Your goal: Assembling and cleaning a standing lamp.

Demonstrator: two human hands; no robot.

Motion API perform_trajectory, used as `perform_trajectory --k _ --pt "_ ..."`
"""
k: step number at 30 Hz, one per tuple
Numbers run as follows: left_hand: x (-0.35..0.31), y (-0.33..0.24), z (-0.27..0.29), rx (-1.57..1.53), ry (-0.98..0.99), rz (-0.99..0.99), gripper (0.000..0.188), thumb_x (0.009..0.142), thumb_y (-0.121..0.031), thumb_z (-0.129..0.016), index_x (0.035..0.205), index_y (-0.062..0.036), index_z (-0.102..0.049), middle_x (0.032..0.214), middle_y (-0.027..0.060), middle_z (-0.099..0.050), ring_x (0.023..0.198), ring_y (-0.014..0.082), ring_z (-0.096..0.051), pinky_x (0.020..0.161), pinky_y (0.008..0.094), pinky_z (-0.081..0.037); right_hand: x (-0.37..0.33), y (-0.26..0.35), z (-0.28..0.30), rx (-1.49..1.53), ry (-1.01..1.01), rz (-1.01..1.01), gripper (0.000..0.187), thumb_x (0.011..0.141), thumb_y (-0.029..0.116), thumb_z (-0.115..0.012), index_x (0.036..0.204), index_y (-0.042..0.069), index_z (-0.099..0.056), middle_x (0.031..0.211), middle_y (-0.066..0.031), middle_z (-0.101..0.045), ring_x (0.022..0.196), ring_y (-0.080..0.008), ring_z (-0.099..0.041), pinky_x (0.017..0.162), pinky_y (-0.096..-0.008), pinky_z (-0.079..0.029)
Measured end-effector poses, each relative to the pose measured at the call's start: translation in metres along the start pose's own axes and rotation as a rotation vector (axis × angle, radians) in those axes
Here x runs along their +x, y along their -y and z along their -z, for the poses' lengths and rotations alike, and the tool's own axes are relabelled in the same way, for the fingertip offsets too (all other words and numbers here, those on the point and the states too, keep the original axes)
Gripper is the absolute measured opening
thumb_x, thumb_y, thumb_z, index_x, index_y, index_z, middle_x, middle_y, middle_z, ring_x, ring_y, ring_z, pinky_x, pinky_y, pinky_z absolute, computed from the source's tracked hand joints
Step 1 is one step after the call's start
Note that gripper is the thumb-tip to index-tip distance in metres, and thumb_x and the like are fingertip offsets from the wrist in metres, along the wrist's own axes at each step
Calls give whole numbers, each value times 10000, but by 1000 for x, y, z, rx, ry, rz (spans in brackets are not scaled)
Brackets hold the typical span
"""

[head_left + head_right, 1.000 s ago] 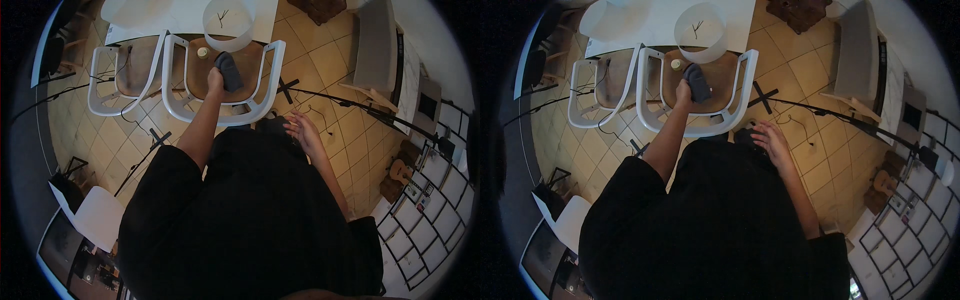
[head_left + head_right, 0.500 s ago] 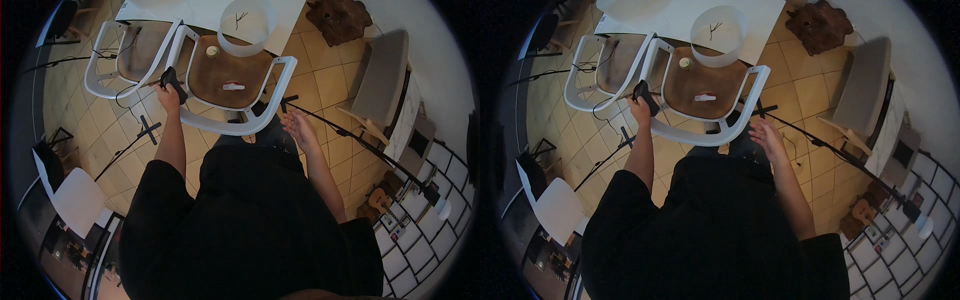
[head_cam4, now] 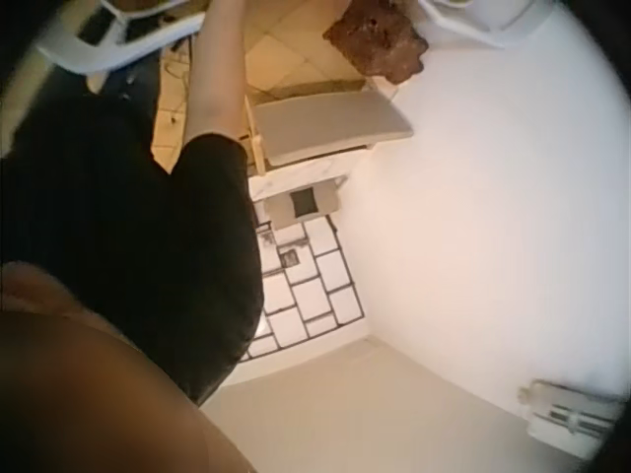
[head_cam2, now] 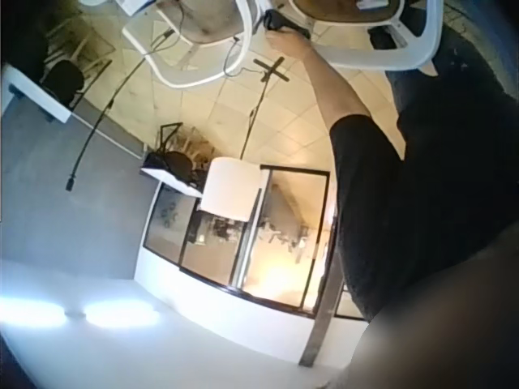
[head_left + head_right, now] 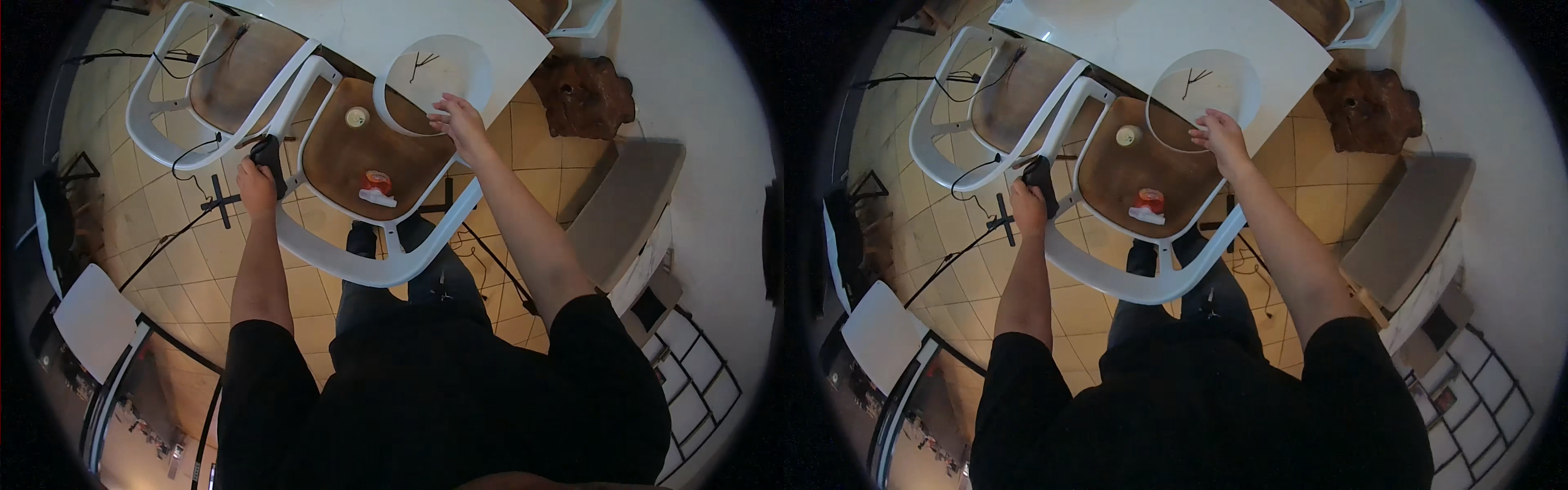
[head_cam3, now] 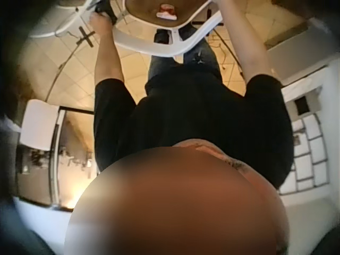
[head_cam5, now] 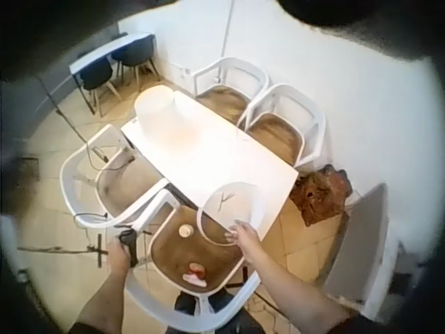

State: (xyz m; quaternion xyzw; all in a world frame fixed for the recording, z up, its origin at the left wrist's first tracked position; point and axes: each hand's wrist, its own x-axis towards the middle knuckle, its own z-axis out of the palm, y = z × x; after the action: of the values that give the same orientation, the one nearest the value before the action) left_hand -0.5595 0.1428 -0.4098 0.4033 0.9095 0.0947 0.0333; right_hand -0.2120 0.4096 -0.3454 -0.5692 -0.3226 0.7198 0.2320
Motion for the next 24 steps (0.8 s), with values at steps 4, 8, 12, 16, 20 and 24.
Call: perform_trajectory --k 4,8,12,16,20,24 --pt "5 -8 2 -48 30 34 316 959 -130 -536 1241 0 -476 1140 236 -589 994 458 -621 805 536 -529 93 -20 -4 -159 -16 -201 480 963 207 -608 1338 -65 -483 1251 -174 -548 1064 -280 -630 886 -364 -578" --pt "4 -11 9 -96 72 90 305 980 -133 -528 1249 -1 -472 1151 257 -583 1019 471 -616 818 541 -527 166 -38 3 -333 -63 -268 487 925 216 -658 1293 -72 -519 1225 -165 -540 1051 -293 -621 860 -376 -591" --pt "6 -11 10 -128 59 55 317 994 -133 -530 1269 8 -463 1158 270 -585 1015 475 -613 830 530 -517 225 -50 20 -479 -141 -313 536 877 240 -733 1291 -46 -548 1211 -160 -552 1022 -286 -619 849 -381 -600" --pt "6 -11 9 -186 45 50 307 1003 -124 -531 1270 14 -468 1156 271 -592 1021 479 -609 836 515 -509 285 -57 20 -657 -258 -351 577 810 298 -823 1245 -12 -605 1235 -175 -582 1033 -278 -624 846 -410 -612" --pt "5 -11 6 -185 55 104 296 1005 -123 -534 1261 13 -478 1153 271 -598 1042 477 -601 851 514 -502 331 -72 -4 -909 -513 -272 516 842 338 -785 1206 4 -638 1293 -196 -600 1125 -306 -645 847 -427 -604" --pt "5 -10 4 -151 64 112 301 1007 -134 -536 1265 12 -477 1154 269 -603 1050 469 -600 860 513 -498 342 -106 -26 -1271 -396 -14 376 953 356 -618 1097 21 -705 1309 -229 -637 1174 -333 -656 852 -420 -585"
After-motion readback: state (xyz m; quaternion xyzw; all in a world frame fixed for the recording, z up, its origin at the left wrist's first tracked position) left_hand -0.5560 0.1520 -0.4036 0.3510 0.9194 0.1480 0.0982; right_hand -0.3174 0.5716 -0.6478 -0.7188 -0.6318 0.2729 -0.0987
